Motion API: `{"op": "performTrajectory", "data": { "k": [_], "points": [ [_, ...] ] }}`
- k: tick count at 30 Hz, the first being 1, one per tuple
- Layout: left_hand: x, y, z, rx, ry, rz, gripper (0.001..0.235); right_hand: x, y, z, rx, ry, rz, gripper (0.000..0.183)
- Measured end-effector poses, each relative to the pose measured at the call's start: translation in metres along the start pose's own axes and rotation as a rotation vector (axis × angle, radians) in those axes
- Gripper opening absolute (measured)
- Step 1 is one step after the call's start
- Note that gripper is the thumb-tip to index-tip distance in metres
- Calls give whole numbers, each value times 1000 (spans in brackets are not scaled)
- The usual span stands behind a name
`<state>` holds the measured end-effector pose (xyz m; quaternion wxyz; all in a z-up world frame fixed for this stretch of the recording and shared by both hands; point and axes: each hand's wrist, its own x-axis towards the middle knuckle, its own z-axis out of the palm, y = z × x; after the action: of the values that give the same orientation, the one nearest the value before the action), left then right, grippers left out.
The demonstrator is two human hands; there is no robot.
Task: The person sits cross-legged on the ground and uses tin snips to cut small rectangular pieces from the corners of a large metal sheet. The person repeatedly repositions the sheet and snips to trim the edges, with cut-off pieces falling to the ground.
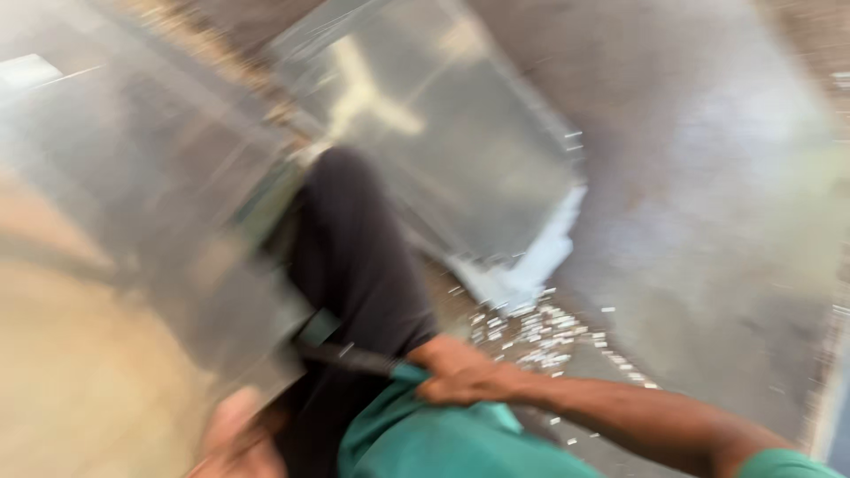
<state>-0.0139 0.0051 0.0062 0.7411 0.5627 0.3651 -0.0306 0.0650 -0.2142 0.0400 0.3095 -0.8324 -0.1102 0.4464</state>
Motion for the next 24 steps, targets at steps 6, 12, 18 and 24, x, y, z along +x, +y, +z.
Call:
{"op": "performTrajectory", "data": {
  "k": [6, 12, 18, 24],
  "points": [
    [7, 28, 47, -228, -262, -271, 22, 20, 13, 1, 139, 26, -28, 24],
    [81, 90, 157, -392, -576, 16, 13, 19, 13, 1, 192, 16, 51, 26],
    [101, 87, 243, -193, -529, -5, 14, 16, 5, 6, 224, 15, 146, 30],
    [59, 90, 137, 350, -575, 220, 38, 22, 9, 2, 306, 20, 158, 29]
  ]
}}
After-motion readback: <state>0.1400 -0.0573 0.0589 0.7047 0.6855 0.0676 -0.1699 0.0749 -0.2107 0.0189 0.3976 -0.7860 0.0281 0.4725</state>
